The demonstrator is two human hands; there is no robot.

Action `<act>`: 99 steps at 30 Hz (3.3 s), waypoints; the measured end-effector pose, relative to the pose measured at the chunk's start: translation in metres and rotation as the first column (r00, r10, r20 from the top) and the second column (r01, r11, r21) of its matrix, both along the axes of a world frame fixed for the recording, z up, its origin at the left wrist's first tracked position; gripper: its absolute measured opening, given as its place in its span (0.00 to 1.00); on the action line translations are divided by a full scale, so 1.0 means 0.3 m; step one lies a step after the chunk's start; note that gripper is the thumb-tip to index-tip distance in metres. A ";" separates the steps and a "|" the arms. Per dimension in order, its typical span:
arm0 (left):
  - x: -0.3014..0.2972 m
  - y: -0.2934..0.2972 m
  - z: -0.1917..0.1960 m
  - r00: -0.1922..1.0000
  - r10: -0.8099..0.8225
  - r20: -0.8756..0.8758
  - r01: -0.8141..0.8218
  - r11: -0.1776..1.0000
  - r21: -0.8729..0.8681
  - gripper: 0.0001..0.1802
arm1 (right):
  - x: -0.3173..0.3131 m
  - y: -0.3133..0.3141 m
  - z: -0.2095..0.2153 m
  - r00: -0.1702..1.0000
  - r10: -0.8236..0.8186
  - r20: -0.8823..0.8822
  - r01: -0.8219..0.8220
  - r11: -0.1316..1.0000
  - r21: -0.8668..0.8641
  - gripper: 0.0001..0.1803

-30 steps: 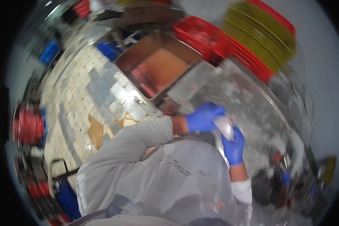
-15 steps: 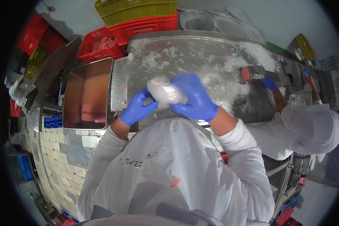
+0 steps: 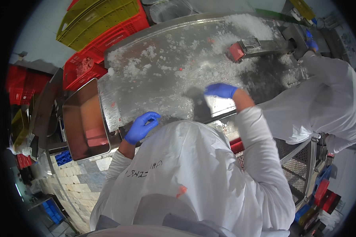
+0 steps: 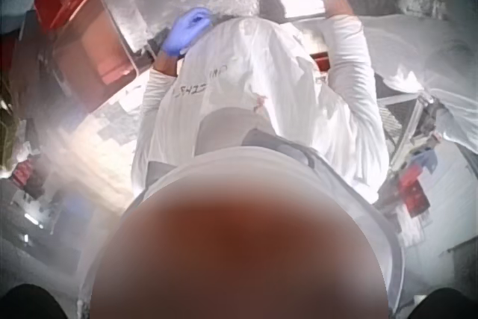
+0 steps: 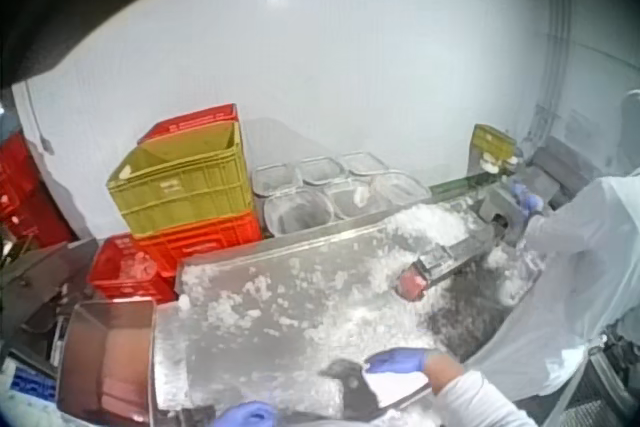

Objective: The person repeatedly scoops crushed ice from a metal table, places it into a pink plastic mold, and then removes the resulting pink block into a metal tray. The process is repeated multiple times.

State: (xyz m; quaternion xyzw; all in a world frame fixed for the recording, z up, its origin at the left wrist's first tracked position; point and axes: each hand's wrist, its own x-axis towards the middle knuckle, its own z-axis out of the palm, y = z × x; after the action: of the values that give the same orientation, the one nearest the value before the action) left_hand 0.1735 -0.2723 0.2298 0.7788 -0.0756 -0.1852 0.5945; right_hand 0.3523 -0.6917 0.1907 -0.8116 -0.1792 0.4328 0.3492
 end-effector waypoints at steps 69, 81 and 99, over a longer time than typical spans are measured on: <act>1.085 -0.284 -0.505 0.981 0.059 -0.186 -0.026 0.984 0.179 0.30 | 0.220 -0.169 -0.381 0.396 -0.377 -0.837 0.746 0.664 0.055 0.26; 1.341 -1.124 -0.356 0.881 -0.466 0.079 0.226 0.563 0.795 0.49 | 0.575 -0.157 -0.424 -0.141 -0.523 -0.840 0.910 -0.402 0.098 0.20; 0.496 0.371 -0.351 0.994 -0.105 -0.034 0.060 0.253 0.966 0.50 | 0.396 0.267 -0.368 0.580 -0.642 0.502 0.519 0.766 0.380 0.24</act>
State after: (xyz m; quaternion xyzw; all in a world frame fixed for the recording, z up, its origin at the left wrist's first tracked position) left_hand 0.3222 -0.1610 0.1244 0.9778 0.0017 -0.2091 -0.0149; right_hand 0.4712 -0.6116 0.0803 -0.8807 -0.0452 -0.0092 0.4715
